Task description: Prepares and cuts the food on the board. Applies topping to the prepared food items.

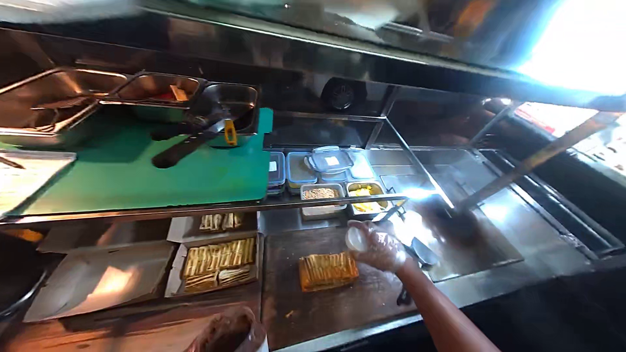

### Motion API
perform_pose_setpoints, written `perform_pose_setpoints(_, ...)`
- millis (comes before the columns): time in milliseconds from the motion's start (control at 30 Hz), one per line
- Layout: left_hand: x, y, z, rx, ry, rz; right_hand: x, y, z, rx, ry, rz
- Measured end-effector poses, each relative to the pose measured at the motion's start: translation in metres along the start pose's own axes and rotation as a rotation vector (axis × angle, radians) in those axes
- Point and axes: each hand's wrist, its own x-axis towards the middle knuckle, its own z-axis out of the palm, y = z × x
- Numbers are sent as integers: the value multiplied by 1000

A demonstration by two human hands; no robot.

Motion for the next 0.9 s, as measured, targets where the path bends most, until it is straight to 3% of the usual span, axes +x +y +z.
perform_pose_setpoints(67,9,-16,46,20,224,22,32,65,16,9,-46,86)
perform_pose_setpoints(133,16,-27,87,139,438,-77,42,96,30,106,-55,83)
perform_pose_setpoints(200,20,-45,114,264,609,-138,26,107,38,120,48,145)
perform_pose_setpoints(267,28,-61,137,358,742,-136,0,112,42,-49,130,351)
perform_pose_setpoints(333,27,-67,157,426,782,-172,-19,111,48,-214,-22,550)
perform_pose_setpoints(400,20,-61,169,499,780,-277,-23,108,53,-208,-131,628)
perform_pose_setpoints(500,5,-47,170,527,752,-416,-13,117,61,-76,-122,664)
perform_pose_setpoints(667,-7,-45,135,443,661,-157,1,126,68,-41,-130,755)
perform_pose_setpoints(900,28,-43,64,418,195,82,14,104,82,-9,-80,735)
